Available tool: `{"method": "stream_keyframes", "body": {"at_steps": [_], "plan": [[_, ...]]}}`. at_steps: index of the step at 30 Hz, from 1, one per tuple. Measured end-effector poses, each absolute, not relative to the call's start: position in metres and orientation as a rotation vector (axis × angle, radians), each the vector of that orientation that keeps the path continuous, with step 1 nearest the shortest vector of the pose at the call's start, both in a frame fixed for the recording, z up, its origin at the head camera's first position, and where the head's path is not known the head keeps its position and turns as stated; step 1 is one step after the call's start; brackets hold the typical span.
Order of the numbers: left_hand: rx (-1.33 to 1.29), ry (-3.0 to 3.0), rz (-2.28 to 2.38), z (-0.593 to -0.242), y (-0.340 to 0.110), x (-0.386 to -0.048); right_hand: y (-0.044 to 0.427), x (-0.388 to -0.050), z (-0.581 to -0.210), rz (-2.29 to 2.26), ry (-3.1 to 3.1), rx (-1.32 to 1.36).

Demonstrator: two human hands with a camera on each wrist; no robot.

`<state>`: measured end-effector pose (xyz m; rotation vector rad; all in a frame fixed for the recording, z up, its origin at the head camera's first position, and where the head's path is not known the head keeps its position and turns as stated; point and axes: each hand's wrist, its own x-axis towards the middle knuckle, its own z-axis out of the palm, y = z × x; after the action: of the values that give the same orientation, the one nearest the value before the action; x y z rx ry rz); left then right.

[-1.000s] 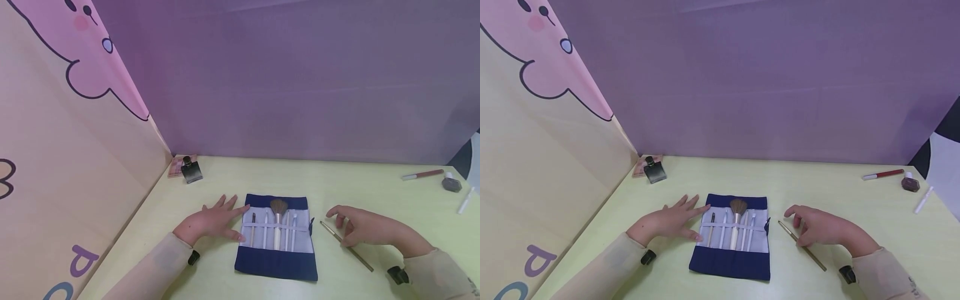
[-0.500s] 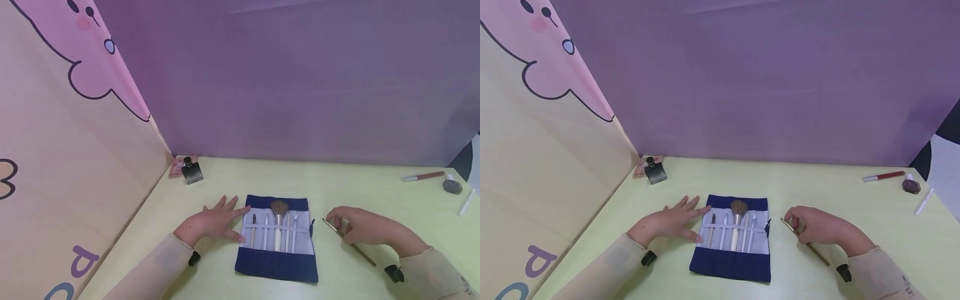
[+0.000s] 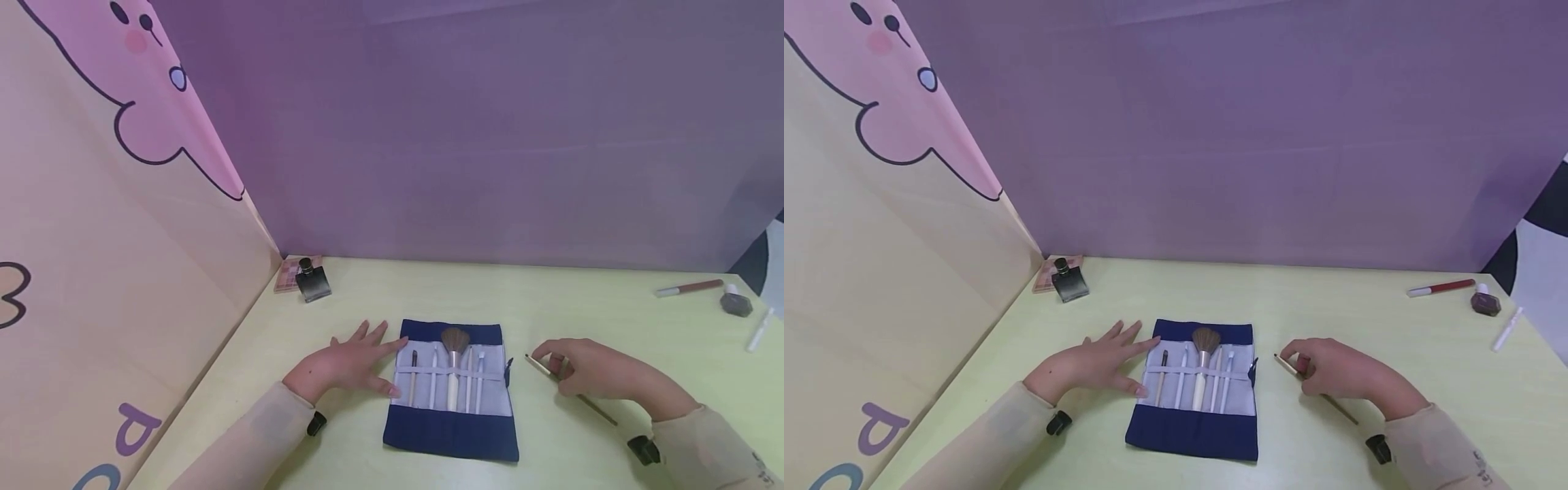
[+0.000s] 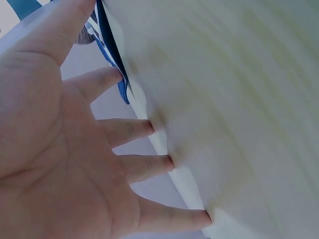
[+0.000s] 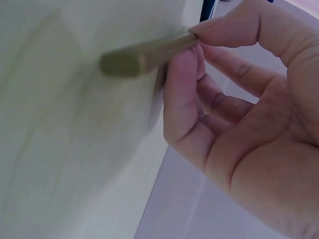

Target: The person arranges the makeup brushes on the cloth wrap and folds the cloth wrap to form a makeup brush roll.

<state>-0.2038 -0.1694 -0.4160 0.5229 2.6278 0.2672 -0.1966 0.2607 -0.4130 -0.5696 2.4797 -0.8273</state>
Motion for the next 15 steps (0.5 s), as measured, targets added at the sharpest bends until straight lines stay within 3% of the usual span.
{"method": "stream_keyframes", "body": {"at_steps": [15], "plan": [[0.528, 2.632, 0.276, -0.414, -0.168, -0.202, 0.265, -0.214, -0.402, -1.141, 2.441, -0.632]]}}
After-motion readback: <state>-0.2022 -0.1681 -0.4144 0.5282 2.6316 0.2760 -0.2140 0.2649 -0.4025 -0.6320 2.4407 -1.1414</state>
